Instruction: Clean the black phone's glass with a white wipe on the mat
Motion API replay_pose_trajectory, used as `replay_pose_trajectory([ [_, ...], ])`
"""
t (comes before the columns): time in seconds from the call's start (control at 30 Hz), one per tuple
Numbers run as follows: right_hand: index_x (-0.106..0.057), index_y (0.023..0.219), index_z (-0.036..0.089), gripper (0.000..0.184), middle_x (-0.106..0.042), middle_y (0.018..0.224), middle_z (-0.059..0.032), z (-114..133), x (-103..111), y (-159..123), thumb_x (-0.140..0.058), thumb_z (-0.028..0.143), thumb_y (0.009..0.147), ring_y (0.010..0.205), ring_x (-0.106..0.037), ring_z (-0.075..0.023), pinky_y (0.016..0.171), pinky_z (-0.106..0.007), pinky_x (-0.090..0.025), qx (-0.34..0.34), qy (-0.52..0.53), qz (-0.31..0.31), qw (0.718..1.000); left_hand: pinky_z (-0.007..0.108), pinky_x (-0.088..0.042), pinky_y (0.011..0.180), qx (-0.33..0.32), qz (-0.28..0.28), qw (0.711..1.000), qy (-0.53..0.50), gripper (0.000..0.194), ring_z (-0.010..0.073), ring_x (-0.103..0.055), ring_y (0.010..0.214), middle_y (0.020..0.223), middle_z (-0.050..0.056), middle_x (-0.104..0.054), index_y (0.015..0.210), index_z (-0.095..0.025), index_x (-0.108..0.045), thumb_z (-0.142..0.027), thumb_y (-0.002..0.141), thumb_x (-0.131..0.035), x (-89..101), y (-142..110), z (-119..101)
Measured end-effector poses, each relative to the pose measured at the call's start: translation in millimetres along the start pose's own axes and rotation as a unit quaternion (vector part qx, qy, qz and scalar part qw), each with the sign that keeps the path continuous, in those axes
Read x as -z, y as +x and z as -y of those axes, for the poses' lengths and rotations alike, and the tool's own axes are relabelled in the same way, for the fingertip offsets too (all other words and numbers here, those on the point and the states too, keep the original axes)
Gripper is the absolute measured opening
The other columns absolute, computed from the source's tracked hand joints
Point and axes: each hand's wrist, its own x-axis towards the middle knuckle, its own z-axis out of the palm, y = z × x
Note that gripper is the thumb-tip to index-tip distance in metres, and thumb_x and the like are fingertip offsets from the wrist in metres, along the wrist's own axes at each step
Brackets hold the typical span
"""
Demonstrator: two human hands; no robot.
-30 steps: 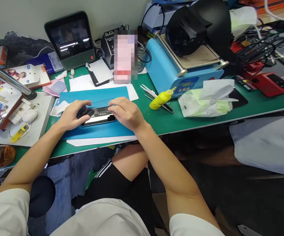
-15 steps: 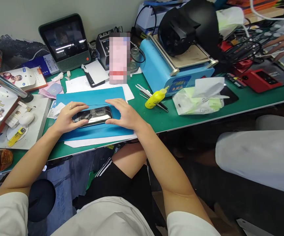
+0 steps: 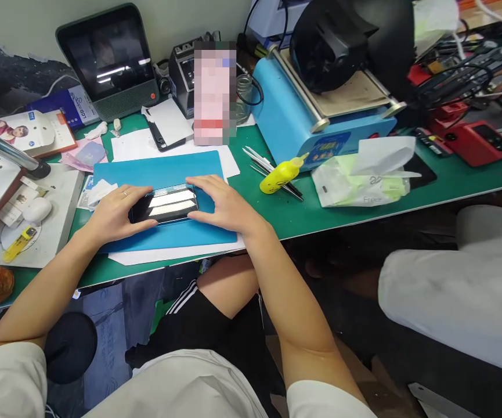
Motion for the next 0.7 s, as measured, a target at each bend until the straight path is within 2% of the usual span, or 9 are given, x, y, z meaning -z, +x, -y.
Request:
replay_pose_trajectory([
  [0.17,-0.055,0.157,0.028,0.075,-0.066,0.152,-0.0123,-0.9,-1.2,-0.6,-0.075,0.061,0.092,0.142,-0.058,-0.0391,0.122,-0.064,-0.046,0.009,-0.005,0.008,1.000,0.050,-0.055,0.099,0.011,0.016,1.000,-0.003,0.070,0.0370,-0.062,0.122,0.136,0.016,-0.071,0.148,-0.019,-0.058,-0.065,0.095,-0.067,0.5,0.3,-1.3],
  [0.4,-0.054,0.158,0.029,0.077,-0.064,0.154,-0.0125,-1.9,-1.2,0.0,-0.074,0.065,0.092,0.143,-0.056,-0.0399,0.122,-0.065,-0.046,0.008,-0.007,0.017,1.000,0.053,-0.053,0.103,-0.014,0.019,1.000,-0.003,0.073,0.0359,-0.061,0.120,0.143,0.018,-0.066,0.147,-0.016,-0.058,-0.067,0.095,-0.067,0.7,1.3,-1.0],
  [0.7,-0.055,0.158,0.033,0.077,-0.062,0.156,-0.0106,-2.7,-0.1,0.6,-0.072,0.067,0.092,0.143,-0.055,-0.0412,0.121,-0.066,-0.045,0.003,-0.011,0.026,1.000,0.051,-0.054,0.099,0.006,0.030,0.999,-0.011,0.077,0.0364,-0.060,0.120,0.140,0.018,-0.063,0.148,-0.017,-0.059,-0.072,0.093,-0.066,-3.1,2.4,1.8],
])
